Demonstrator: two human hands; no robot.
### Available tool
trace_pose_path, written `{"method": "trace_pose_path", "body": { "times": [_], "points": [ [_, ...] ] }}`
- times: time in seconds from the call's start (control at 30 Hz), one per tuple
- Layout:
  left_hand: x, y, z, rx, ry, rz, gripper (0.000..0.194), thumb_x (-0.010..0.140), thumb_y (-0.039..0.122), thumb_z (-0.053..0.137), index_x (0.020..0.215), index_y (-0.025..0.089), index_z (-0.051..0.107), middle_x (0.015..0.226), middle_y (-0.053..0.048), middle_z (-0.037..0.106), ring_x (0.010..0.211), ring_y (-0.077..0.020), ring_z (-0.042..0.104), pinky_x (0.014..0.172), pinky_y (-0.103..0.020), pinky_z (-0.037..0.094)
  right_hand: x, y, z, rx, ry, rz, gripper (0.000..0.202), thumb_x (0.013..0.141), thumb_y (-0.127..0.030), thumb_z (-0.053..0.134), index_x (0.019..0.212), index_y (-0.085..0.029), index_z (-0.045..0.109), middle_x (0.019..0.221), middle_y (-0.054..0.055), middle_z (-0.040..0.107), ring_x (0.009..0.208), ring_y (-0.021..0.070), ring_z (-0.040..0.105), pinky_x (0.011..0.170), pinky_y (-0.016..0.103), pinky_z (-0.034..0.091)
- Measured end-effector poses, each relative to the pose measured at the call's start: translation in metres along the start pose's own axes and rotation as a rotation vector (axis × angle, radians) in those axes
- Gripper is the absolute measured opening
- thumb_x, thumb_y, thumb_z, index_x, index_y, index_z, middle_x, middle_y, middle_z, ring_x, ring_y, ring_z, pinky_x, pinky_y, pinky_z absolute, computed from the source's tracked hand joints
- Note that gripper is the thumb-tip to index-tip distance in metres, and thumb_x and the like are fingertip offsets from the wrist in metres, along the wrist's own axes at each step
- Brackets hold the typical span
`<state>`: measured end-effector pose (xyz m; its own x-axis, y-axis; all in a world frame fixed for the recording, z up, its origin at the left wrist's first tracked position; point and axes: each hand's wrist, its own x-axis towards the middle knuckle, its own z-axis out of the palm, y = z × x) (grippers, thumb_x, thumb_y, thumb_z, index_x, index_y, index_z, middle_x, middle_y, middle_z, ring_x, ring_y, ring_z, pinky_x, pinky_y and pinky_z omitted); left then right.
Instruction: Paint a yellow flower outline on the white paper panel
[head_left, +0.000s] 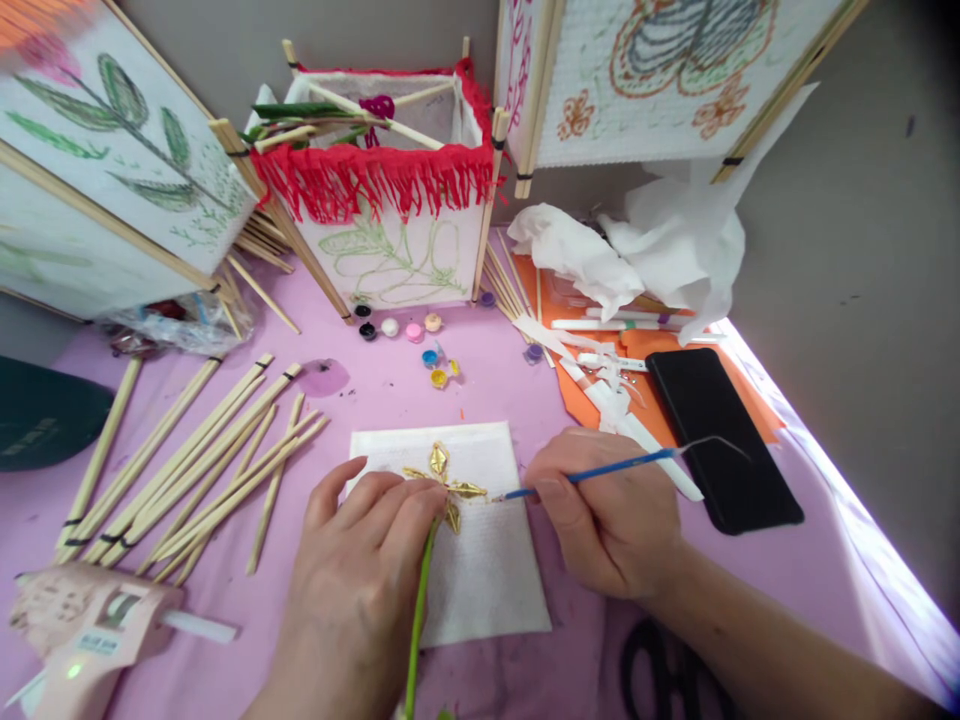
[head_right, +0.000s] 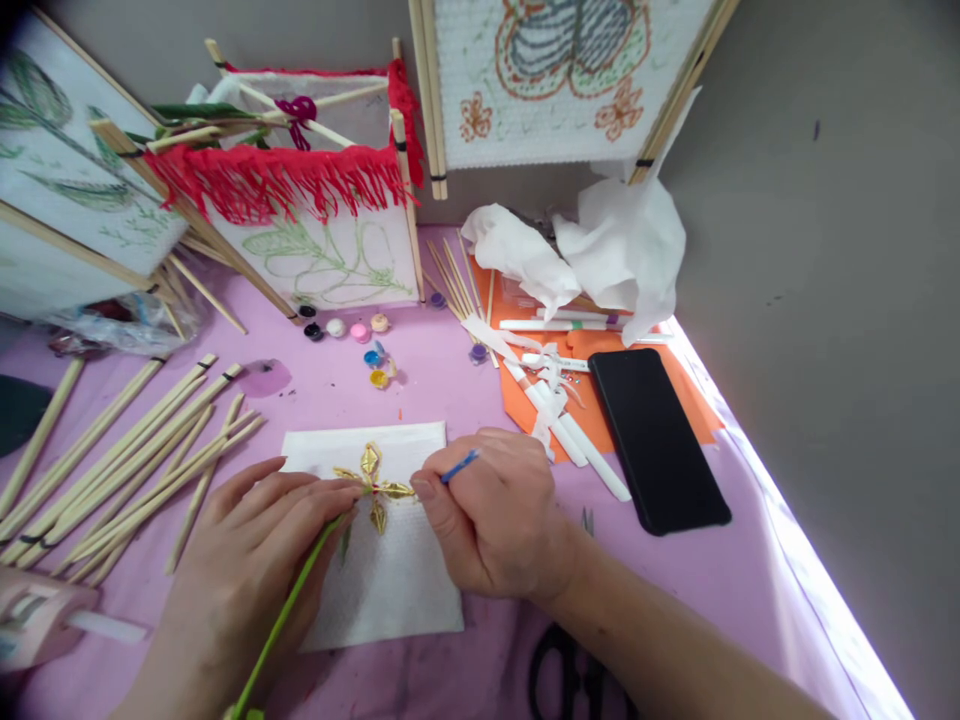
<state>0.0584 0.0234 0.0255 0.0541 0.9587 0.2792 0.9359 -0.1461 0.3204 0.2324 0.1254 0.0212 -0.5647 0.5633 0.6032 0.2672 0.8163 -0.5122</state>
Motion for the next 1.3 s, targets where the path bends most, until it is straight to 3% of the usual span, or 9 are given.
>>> {"method": "trace_pose_path", "body": {
  "times": [0.37, 0.67, 0.93, 1.07, 1.17, 1.3],
  "points": [
    [0.001, 0.000, 0.000, 0.035, 0.003, 0.000, 0.018, 0.084, 0.012, 0.046, 0.093, 0.021, 0.058, 0.090, 0.000, 0.069, 0.083, -0.0181, 0.060, 0.091, -0.042, 0.039, 0.001, -0.002, 0.008, -0.004, -0.097, -0.007, 0.024, 0.087, -0.016, 0.039, 0.069, -0.017, 0.056, 0.058, 0.001, 0.060, 0.054, 0.0119, 0.053, 0.053, 0.025, 0.040],
    [0.001, 0.001, 0.000, 0.019, 0.003, 0.002, 0.018, 0.084, 0.013, 0.044, 0.093, 0.021, 0.058, 0.090, -0.002, 0.069, 0.083, -0.0185, 0.060, 0.092, -0.042, 0.037, 0.000, 0.000, 0.008, 0.004, -0.094, 0.020, 0.024, 0.087, -0.017, 0.039, 0.069, -0.017, 0.056, 0.059, 0.002, 0.061, 0.054, 0.0116, 0.054, 0.053, 0.025, 0.040],
    [0.000, -0.001, 0.001, -0.009, -0.002, -0.006, 0.018, 0.084, 0.011, 0.047, 0.094, 0.021, 0.058, 0.092, 0.000, 0.069, 0.085, -0.0182, 0.059, 0.093, -0.043, 0.036, 0.006, 0.001, -0.002, -0.011, 0.115, 0.124, 0.023, 0.086, -0.012, 0.043, 0.072, -0.017, 0.060, 0.063, 0.001, 0.065, 0.058, 0.0122, 0.060, 0.056, 0.025, 0.046],
    [0.000, -0.002, 0.003, -0.028, 0.024, -0.004, 0.019, 0.084, 0.008, 0.047, 0.093, 0.021, 0.058, 0.091, 0.000, 0.069, 0.083, -0.0173, 0.059, 0.092, -0.043, 0.036, 0.020, 0.008, 0.002, -0.011, 0.204, 0.103, 0.026, 0.087, -0.012, 0.047, 0.065, -0.018, 0.059, 0.072, 0.002, 0.069, 0.068, 0.0129, 0.066, 0.063, 0.025, 0.050],
    [0.000, -0.002, 0.004, -0.050, 0.040, -0.010, 0.019, 0.084, 0.006, 0.048, 0.092, 0.021, 0.057, 0.089, 0.001, 0.069, 0.081, -0.0170, 0.059, 0.091, -0.043, 0.035, 0.031, 0.015, 0.010, 0.018, 0.184, 0.057, 0.027, 0.087, -0.012, 0.047, 0.064, -0.017, 0.060, 0.081, 0.004, 0.071, 0.076, 0.0137, 0.067, 0.068, 0.025, 0.052],
    [0.000, -0.004, 0.006, -0.061, 0.058, -0.005, 0.020, 0.084, 0.005, 0.047, 0.091, 0.021, 0.056, 0.087, 0.002, 0.069, 0.081, -0.0171, 0.059, 0.090, -0.043, 0.034, 0.041, 0.021, 0.026, 0.012, 0.118, -0.006, 0.022, 0.090, -0.013, 0.045, 0.080, -0.013, 0.065, 0.088, 0.007, 0.072, 0.083, 0.0138, 0.068, 0.071, 0.023, 0.052]
  ]
}}
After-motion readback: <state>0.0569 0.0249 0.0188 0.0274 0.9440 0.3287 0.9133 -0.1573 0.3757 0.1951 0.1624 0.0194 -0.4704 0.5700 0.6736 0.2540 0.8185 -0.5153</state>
